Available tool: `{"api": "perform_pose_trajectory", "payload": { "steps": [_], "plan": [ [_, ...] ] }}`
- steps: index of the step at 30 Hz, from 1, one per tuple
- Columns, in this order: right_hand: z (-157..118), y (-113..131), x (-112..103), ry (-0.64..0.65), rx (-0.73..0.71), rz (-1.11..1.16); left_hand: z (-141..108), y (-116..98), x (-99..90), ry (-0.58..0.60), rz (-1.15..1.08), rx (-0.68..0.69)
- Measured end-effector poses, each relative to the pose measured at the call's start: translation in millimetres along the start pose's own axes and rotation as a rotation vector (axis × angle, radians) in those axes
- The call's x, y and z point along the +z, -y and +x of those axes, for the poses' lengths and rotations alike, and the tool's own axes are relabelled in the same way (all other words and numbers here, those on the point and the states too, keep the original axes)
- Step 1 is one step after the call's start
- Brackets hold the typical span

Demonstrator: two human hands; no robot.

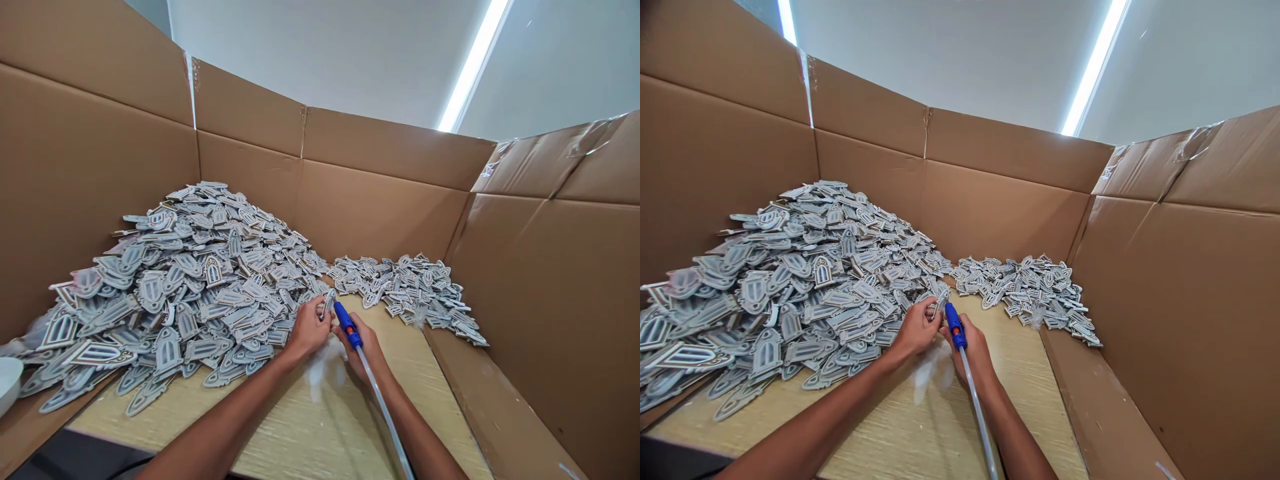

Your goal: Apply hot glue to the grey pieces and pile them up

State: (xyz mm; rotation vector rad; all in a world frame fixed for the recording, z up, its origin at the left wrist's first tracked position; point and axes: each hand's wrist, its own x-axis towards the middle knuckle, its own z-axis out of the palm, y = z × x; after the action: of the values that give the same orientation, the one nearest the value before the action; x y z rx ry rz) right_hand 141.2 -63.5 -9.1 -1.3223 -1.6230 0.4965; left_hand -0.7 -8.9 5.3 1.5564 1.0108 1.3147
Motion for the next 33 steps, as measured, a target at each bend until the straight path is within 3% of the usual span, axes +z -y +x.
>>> {"api": "perform_pose_trajectory", "payload": {
  "steps": [4,7,15,25,33],
  "plan": [
    [2,5,-4,-0.114,0.009,0.003,6,8,3.9,0.046,-0.134,-0.165],
    [5,8,-9,-0.155,0.048,0.114,8,12,6.4,0.046,-0.218,-0.208],
    [3,1,-4,0.020,0.063,0.221,8,10,4.3,0.031,-0.176,-0.182],
    [3,-4,-3,0.041,0.084,0.216,8,8,2.6,0.018,-0.189,-0.200],
    [1,1,-3,0.103,0.068,0.193,8,7,0.9,0.044,-0.172,-0.132]
  ]
}}
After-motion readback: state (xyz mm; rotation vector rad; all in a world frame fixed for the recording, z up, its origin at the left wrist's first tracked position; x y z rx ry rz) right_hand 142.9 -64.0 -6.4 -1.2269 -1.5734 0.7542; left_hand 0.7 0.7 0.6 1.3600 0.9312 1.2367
